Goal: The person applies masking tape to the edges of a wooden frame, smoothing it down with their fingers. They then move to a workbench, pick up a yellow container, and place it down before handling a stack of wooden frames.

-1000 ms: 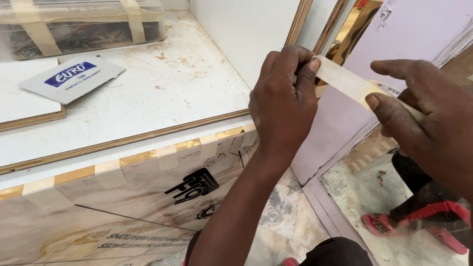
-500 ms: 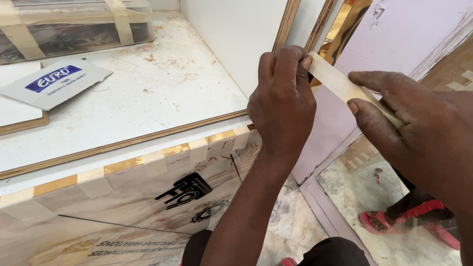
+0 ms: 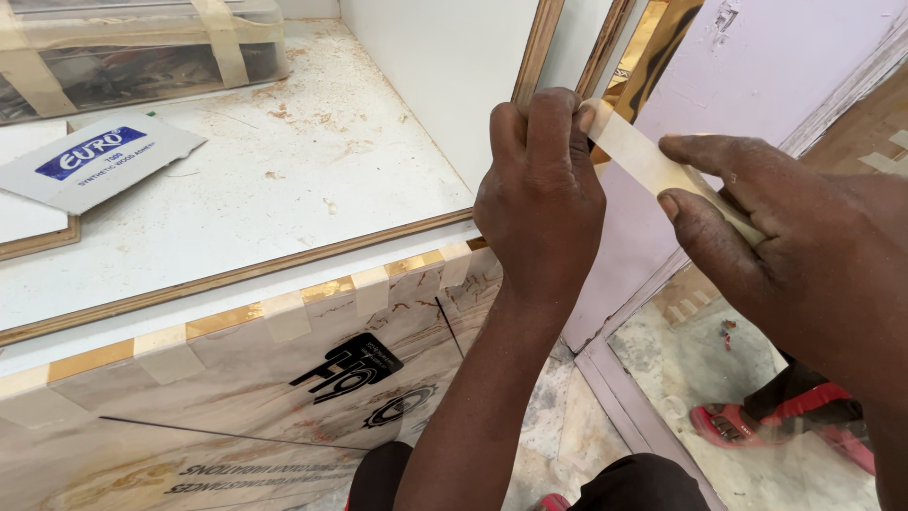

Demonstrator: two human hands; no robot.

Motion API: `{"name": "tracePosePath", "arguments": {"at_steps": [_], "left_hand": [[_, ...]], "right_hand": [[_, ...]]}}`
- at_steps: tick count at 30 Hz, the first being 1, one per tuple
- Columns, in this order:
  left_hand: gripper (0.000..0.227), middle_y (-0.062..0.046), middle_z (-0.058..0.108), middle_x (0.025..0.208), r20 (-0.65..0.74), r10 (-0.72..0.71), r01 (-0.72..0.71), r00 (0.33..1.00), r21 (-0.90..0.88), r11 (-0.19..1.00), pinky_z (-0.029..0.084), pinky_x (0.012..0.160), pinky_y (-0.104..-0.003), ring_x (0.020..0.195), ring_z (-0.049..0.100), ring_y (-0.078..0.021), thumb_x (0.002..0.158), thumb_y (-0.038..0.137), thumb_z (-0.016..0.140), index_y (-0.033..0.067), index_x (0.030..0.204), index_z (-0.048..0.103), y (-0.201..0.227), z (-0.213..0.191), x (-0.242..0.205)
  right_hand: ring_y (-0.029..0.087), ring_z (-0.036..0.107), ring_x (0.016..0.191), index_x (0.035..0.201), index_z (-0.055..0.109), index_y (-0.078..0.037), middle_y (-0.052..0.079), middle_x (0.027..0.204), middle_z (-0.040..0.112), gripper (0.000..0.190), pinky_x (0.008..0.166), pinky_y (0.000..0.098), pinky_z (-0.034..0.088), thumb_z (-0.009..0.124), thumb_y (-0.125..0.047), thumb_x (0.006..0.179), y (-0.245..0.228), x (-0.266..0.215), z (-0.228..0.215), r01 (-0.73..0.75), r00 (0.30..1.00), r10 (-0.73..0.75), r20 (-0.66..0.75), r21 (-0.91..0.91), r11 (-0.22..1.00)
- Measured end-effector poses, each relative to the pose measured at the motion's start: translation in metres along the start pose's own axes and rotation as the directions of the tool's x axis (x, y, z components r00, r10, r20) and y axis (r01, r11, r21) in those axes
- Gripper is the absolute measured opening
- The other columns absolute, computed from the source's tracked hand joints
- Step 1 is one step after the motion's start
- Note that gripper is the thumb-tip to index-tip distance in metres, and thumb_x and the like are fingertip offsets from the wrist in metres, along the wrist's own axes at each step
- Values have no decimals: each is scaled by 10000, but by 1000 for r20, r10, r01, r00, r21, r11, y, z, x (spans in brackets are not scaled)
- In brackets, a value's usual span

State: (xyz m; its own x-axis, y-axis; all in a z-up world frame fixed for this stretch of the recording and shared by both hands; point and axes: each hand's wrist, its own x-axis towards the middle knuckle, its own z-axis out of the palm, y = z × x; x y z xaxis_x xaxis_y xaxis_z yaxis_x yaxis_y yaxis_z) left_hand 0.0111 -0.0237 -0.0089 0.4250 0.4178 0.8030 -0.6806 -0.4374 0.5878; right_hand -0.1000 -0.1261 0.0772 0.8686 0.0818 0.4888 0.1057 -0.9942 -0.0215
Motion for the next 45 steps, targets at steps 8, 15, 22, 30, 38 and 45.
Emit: {"name": "tracePosePath", "arguments": {"at_steps": [8,15,22,30,38,45], "left_hand": [[129,11,599,1019,-18,-20,19,1000,-71,997,539,532,-229,765,664,-88,1104,206,605,124,1183,545,0,2,3],[100,-6,593,1058,8,-18,19,1000,-94,995,573,599,-226,781,676,-83,1104,179,603,111,1156,654,3,-1,0],[233,-63,580,1106,263,-195,290,945,-393,873,602,770,-287,899,690,-131,1041,91,539,9,1210,677,10,-18,-3],[427,-23,607,615,432,-176,297,885,-231,926,447,520,-308,492,551,-106,966,127,572,24,1380,590,12,-34,8],[498,33,554,710,465,-3,305,885,-576,758,469,596,-257,639,555,-43,996,54,575,26,1486,488,-6,-26,5],[329,42,556,679,377,-123,294,918,-440,849,468,584,-247,595,528,-41,975,85,683,26,1282,580,-3,-10,-5]], "right_hand": [[142,637,531,1413,658,-102,87,732,743,436,438,296,501,694,-258,1007,5,0,1,6,1000,-6,-12,-22,1000],[136,650,501,1388,677,-99,88,716,742,417,434,292,497,698,-259,1003,3,1,-2,57,997,-60,-38,-74,996],[139,670,597,1366,633,-34,88,840,713,397,512,289,513,647,-203,1006,8,1,2,212,972,-186,-143,201,956],[155,739,520,1468,632,-168,49,690,763,477,524,305,577,640,-294,1008,-8,14,-19,-91,987,112,119,-170,981],[129,774,601,1485,580,-209,42,711,756,425,625,277,646,512,-303,1076,-8,41,-26,-134,905,230,357,-274,952],[115,787,591,1355,692,-234,23,689,776,344,586,265,640,533,-311,1060,-12,41,-43,-107,911,204,360,-270,957]]}}
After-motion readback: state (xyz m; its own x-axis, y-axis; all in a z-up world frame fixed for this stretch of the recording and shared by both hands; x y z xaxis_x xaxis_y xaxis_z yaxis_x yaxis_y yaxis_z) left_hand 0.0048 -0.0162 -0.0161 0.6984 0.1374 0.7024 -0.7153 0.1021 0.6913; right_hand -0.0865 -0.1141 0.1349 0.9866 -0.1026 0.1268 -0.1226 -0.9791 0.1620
